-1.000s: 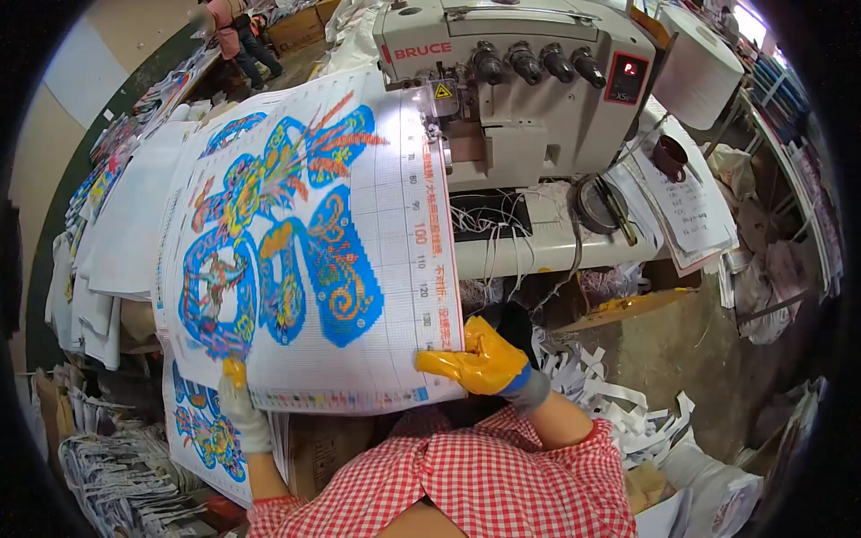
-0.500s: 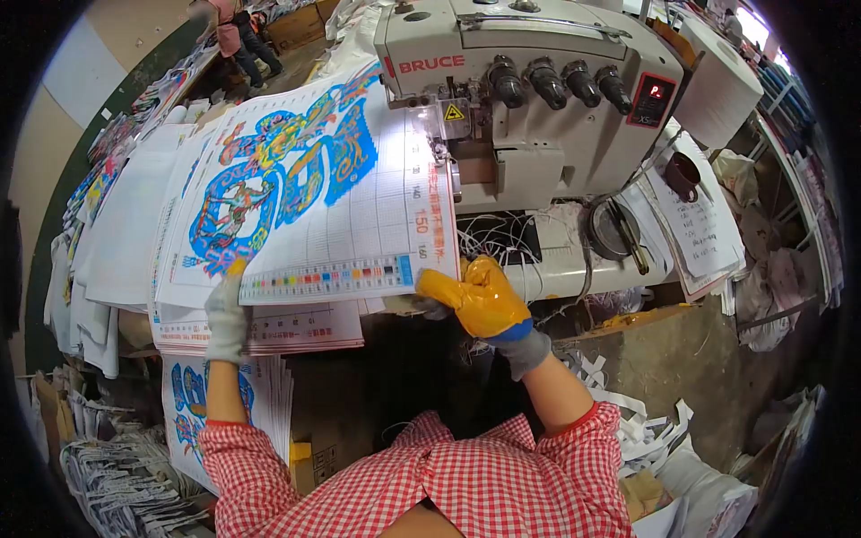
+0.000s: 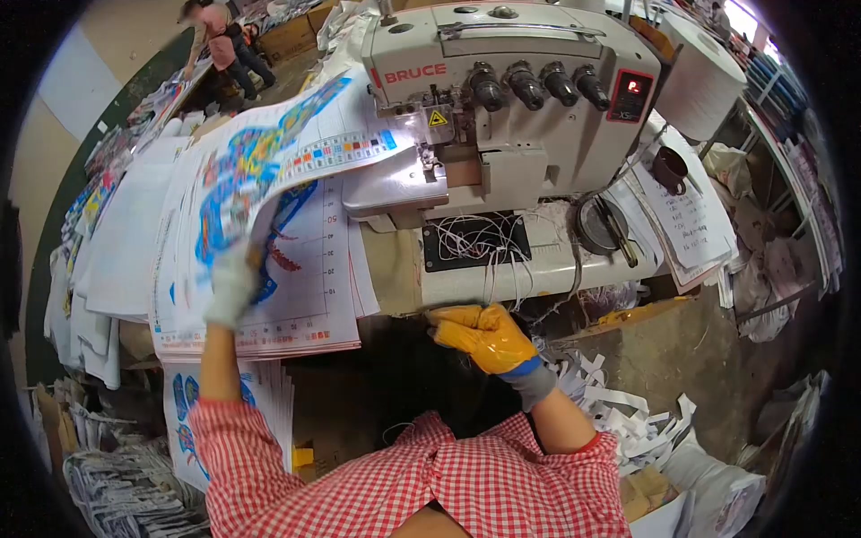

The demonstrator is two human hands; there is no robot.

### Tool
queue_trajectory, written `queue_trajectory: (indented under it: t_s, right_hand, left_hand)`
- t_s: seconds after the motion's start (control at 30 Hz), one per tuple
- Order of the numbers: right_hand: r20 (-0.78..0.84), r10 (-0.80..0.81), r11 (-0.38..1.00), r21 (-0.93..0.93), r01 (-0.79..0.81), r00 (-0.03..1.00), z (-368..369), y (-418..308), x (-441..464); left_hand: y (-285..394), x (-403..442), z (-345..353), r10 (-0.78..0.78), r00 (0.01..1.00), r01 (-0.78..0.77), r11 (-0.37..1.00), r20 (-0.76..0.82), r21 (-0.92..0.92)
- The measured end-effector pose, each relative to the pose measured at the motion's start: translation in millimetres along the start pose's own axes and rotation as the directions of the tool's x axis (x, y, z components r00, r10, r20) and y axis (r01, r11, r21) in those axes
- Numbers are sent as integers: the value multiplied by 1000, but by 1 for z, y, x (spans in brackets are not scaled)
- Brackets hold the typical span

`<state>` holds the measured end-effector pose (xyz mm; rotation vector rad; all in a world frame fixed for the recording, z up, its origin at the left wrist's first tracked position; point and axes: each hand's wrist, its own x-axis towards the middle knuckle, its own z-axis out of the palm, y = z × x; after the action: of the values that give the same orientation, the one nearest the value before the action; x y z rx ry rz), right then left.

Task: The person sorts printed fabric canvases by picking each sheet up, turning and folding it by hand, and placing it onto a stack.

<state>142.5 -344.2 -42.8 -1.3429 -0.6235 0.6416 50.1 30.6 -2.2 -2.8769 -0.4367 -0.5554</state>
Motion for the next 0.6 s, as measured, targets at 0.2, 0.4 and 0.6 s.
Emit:
queue_trajectory:
  t_s: [0.2, 0.4, 0.6]
  right_hand:
    - [93, -317, 946, -43, 322, 944, 42, -29, 6]
    - [90, -317, 816, -481, 320, 944, 33, -25, 4]
    - [114, -361, 847, -376, 377, 925, 40, -27, 20]
  left_hand:
    - [168, -61, -63, 542, 801, -521, 840, 254, -151]
    - [189, -57, -64, 808, 559, -644, 565, 186, -516]
    - [174, 28, -120, 531, 726, -674, 676, -437, -299]
